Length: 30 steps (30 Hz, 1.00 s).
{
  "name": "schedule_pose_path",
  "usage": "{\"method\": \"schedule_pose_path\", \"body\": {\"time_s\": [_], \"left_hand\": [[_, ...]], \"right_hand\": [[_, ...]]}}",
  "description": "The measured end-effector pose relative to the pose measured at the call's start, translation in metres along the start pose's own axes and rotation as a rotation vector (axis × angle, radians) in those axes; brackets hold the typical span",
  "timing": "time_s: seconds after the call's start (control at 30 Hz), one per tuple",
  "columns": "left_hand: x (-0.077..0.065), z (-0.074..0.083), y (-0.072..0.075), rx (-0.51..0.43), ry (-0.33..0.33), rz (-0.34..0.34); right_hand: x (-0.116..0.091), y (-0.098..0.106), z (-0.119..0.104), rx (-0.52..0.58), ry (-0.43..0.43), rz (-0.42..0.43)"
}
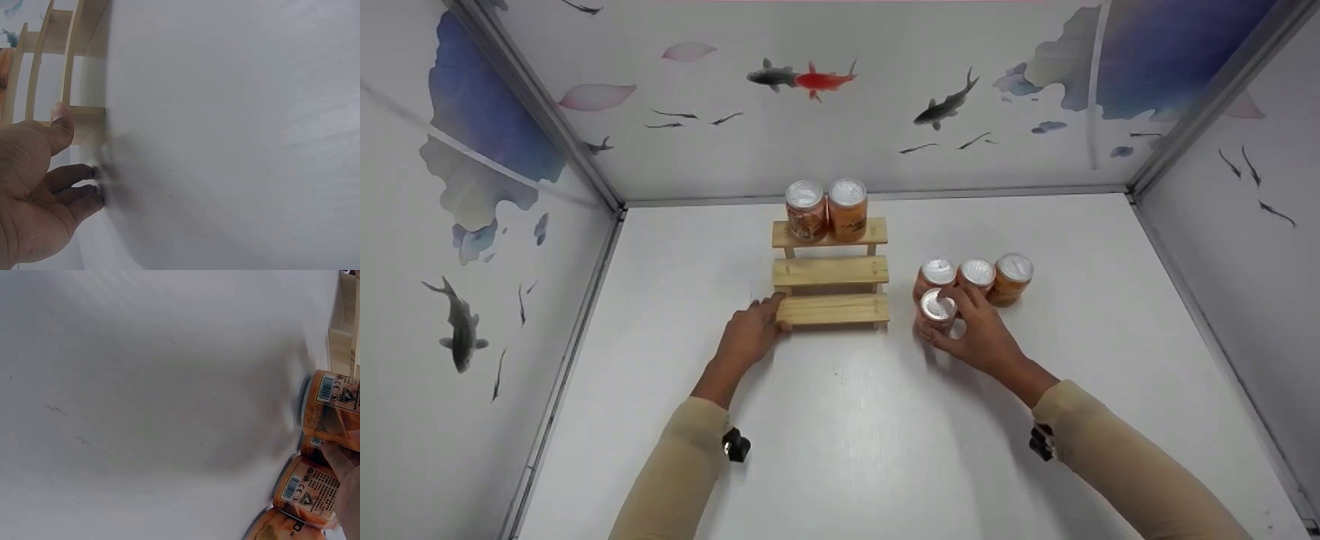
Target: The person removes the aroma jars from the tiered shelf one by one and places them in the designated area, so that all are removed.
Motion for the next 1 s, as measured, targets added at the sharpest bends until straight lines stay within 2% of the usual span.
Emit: {"method": "schedule_pose_path", "body": {"time_s": [0.57, 1.0], "left_hand": [[-0.0015, 0.0023, 0.0011, 0.004, -0.009, 0.001], [-0.0020, 0.0051, 0.0031, 0.027, -0.051, 0.015]], "right_hand": [[-0.0026, -0.0007, 0.0057, 0.003, -0.023, -0.040], [-0.0025, 0.0009, 0.0045, -0.014, -0.019, -0.043]]}}
Point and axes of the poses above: each hand's wrist, its own x-axis towards the middle knuckle, its own y-axis out of the back of the hand, z = x × y, the point moved 7 cm from there along x, towards the middle knuckle, and after that the axes turned 12 degrees about -y, right-handed, at the moved point
